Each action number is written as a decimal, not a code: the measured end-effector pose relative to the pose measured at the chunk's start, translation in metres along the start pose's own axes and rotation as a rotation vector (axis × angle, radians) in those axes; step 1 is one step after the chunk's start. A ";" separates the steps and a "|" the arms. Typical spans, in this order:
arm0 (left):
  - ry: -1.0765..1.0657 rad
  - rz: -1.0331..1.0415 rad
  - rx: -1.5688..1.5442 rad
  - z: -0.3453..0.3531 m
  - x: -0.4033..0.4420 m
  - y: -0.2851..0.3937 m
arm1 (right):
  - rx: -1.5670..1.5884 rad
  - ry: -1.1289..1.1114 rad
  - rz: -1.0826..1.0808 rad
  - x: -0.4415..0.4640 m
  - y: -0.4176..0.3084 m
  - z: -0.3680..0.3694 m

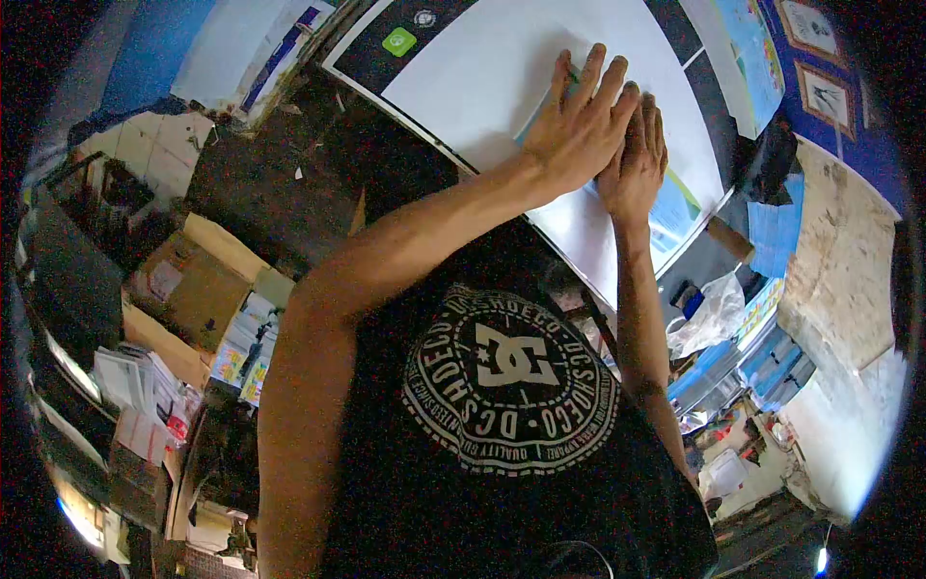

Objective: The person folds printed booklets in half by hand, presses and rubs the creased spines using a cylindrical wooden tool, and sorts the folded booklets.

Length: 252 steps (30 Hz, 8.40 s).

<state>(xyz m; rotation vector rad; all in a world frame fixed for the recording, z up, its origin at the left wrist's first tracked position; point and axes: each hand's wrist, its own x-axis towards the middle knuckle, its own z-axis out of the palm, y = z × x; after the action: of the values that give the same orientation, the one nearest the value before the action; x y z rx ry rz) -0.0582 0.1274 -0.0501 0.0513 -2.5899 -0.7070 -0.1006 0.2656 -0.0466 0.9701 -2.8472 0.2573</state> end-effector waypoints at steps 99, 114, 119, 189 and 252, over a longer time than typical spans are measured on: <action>-0.234 0.162 0.136 0.051 -0.006 0.063 | 0.682 0.233 -0.038 -0.057 0.050 -0.035; -0.230 0.197 0.211 0.056 0.000 0.065 | 0.708 0.281 0.055 -0.065 0.073 -0.042; -0.315 0.183 0.247 0.059 -0.018 0.054 | 0.778 0.412 -0.083 -0.074 0.058 -0.078; -0.227 0.049 0.080 0.059 -0.005 0.074 | 1.083 0.604 -0.092 -0.060 0.051 -0.065; -0.599 0.643 0.191 -0.006 -0.022 0.052 | 1.320 0.860 0.397 -0.104 0.059 -0.144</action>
<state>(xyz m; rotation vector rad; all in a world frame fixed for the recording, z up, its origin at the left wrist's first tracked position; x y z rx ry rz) -0.0315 0.1729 -0.0287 -1.0257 -2.9387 -0.2471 -0.0466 0.4018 0.0696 0.1592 -1.7627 2.0913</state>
